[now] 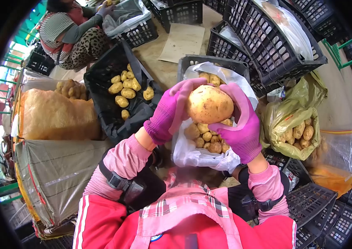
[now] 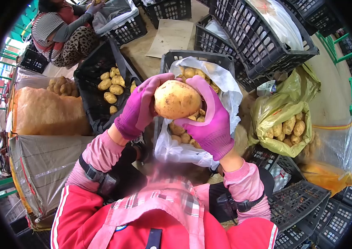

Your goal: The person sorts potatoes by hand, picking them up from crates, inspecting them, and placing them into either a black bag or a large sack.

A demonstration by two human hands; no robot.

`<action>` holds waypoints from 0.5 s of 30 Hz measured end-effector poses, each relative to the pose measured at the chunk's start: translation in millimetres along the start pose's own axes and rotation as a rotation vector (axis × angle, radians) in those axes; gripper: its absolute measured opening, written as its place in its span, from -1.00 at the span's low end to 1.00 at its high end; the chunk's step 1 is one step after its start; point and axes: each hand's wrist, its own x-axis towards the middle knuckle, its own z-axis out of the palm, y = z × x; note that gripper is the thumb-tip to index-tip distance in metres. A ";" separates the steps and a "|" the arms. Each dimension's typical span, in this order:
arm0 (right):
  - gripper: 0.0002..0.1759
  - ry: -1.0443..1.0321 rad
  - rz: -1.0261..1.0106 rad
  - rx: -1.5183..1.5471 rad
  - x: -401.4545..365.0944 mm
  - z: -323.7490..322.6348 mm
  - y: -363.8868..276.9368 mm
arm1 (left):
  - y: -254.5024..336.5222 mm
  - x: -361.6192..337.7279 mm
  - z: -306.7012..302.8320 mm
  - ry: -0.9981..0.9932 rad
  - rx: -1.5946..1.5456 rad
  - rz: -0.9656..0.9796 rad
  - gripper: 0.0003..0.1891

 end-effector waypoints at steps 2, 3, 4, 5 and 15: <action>0.02 0.001 -0.011 0.059 3.3 0.3 -3.8 | -13.4 -1.6 -1.6 0.026 0.086 0.036 -0.39; 0.00 0.018 -0.016 0.051 3.8 1.3 -2.6 | -16.0 -2.6 0.9 0.040 0.154 0.054 -0.39; -0.01 0.037 -0.020 0.042 4.1 2.8 0.0 | -16.1 -2.5 3.7 0.025 -0.027 -0.020 -0.39; -0.03 0.058 -0.023 0.029 3.7 3.3 2.0 | -14.6 -2.2 6.5 0.023 -0.207 -0.095 -0.40; -0.48 0.069 0.161 0.302 2.4 4.0 -20.0 | 16.9 4.0 -32.6 0.198 -0.746 -0.381 -0.46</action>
